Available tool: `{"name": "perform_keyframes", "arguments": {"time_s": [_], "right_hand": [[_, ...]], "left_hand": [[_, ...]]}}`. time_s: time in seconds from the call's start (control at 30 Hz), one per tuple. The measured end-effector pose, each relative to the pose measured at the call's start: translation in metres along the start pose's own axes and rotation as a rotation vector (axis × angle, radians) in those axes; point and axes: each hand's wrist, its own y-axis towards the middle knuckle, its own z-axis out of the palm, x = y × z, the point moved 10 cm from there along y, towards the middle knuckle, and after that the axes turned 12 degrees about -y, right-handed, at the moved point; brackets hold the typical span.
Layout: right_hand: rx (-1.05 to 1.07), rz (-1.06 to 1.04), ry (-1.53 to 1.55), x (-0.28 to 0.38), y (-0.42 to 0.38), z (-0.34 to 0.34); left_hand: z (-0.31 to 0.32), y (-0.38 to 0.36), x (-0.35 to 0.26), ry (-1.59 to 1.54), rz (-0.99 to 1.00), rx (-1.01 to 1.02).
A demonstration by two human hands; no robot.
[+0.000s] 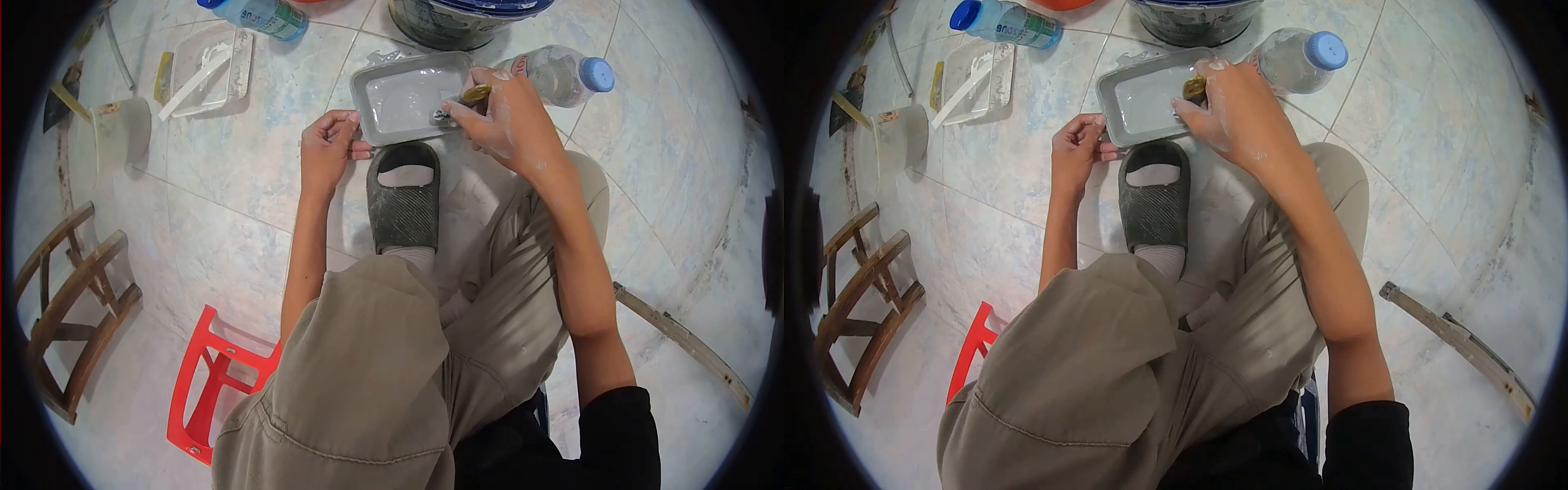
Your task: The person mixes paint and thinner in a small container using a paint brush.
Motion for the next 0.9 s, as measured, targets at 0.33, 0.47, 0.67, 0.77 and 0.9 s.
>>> {"name": "perform_keyframes", "arguments": {"time_s": [0.33, 0.47, 0.67, 0.77, 0.9], "right_hand": [[-0.112, -0.07, 0.124, -0.002, 0.001, -0.01], [-0.163, -0.094, 0.122, -0.002, 0.0, -0.013], [-0.294, -0.179, -0.128, 0.022, -0.007, -0.024], [-0.401, -0.276, -0.096, 0.025, -0.008, -0.023], [-0.361, -0.282, 0.003, 0.028, -0.008, -0.018]], "left_hand": [[0.0, -0.001, 0.0, -0.009, -0.007, 0.0], [0.0, -0.001, 0.001, -0.022, -0.003, 0.005], [0.0, 0.0, 0.001, -0.006, -0.011, 0.002], [0.001, 0.0, 0.001, -0.014, -0.007, 0.005], [0.0, 0.0, 0.001, -0.017, -0.008, 0.003]]}}
